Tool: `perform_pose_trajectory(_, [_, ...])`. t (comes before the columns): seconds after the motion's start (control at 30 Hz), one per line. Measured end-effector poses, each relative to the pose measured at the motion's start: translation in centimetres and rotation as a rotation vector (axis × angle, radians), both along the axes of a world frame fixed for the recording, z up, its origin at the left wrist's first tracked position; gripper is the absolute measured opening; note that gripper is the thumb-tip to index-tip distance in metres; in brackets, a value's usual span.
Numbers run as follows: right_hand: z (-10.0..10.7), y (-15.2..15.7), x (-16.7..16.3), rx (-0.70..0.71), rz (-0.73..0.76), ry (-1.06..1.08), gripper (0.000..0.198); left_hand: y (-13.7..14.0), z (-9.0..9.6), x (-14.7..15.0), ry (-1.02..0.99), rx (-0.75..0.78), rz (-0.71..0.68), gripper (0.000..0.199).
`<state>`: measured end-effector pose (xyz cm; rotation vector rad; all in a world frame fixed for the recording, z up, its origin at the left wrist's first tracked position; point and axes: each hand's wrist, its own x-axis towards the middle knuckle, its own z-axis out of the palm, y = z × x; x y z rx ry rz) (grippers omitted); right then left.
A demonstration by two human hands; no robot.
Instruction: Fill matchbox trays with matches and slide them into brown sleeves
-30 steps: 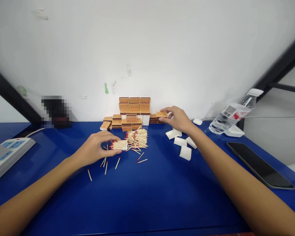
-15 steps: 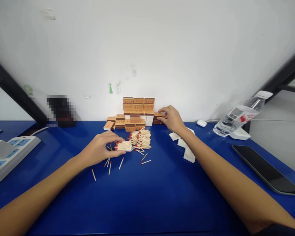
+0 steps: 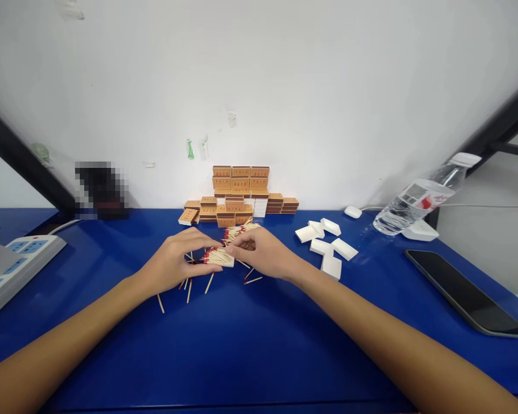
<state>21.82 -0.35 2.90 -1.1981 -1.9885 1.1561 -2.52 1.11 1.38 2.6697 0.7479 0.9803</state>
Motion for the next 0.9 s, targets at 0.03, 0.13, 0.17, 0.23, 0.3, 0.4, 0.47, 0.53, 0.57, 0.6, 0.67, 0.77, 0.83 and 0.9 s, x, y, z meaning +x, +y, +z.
perform_pose_trajectory(0.03, [-0.2,0.2,0.1,-0.027,-0.022,0.011,0.043,0.0,0.0,0.0,0.002,0.007,0.006,0.041])
perform_pose_trajectory(0.13, [-0.8,1.0,0.9,-0.028,-0.087,0.015,0.044,0.1,-0.2,0.0,-0.007,0.036,0.045,0.051])
perform_pose_trajectory(0.17, [-0.9,1.4,1.3,-0.002,-0.117,0.01,0.044,0.1,-0.3,0.0,-0.015,0.045,0.062,0.054])
perform_pose_trajectory(0.23, [-1.0,2.3,2.4,0.065,-0.189,-0.008,0.044,0.1,-0.3,0.1,-0.027,0.061,0.085,0.054])
perform_pose_trajectory(0.3, [-1.0,3.4,3.6,0.129,-0.258,-0.034,0.044,0.1,-0.3,0.1,-0.026,0.073,0.089,0.048])
perform_pose_trajectory(0.4, [-1.1,5.0,5.3,0.191,-0.316,-0.061,0.044,0.0,-0.2,0.1,-0.021,0.094,0.085,0.043])
perform_pose_trajectory(0.47, [-1.3,5.7,6.0,0.248,-0.341,-0.087,0.043,0.0,-0.2,0.1,-0.016,0.103,0.086,0.041])
perform_pose_trajectory(0.53, [-1.6,5.9,6.2,0.323,-0.355,-0.115,0.042,0.1,-0.2,0.1,-0.011,0.106,0.093,0.039])
perform_pose_trajectory(0.57, [-1.8,5.9,6.1,0.366,-0.357,-0.129,0.04,0.1,-0.3,0.1,-0.008,0.107,0.097,0.039])
perform_pose_trajectory(0.6, [-2.0,5.8,5.9,0.411,-0.358,-0.14,0.039,0.2,-0.3,0.1,-0.006,0.109,0.101,0.039])
perform_pose_trajectory(0.67, [-2.3,5.4,5.4,0.502,-0.356,-0.159,0.036,0.3,-0.3,0.0,-0.001,0.115,0.1,0.039])
perform_pose_trajectory(0.77, [-2.6,4.7,4.8,0.623,-0.343,-0.184,0.026,0.3,-0.2,0.0,0.005,0.121,0.091,0.039])
perform_pose_trajectory(0.83, [-2.8,4.4,4.7,0.678,-0.326,-0.199,0.02,0.3,-0.2,0.0,0.009,0.116,0.09,0.038])
perform_pose_trajectory(0.9, [-2.9,4.2,4.8,0.714,-0.311,-0.211,0.017,0.3,-0.1,0.0,0.015,0.109,0.092,0.038])
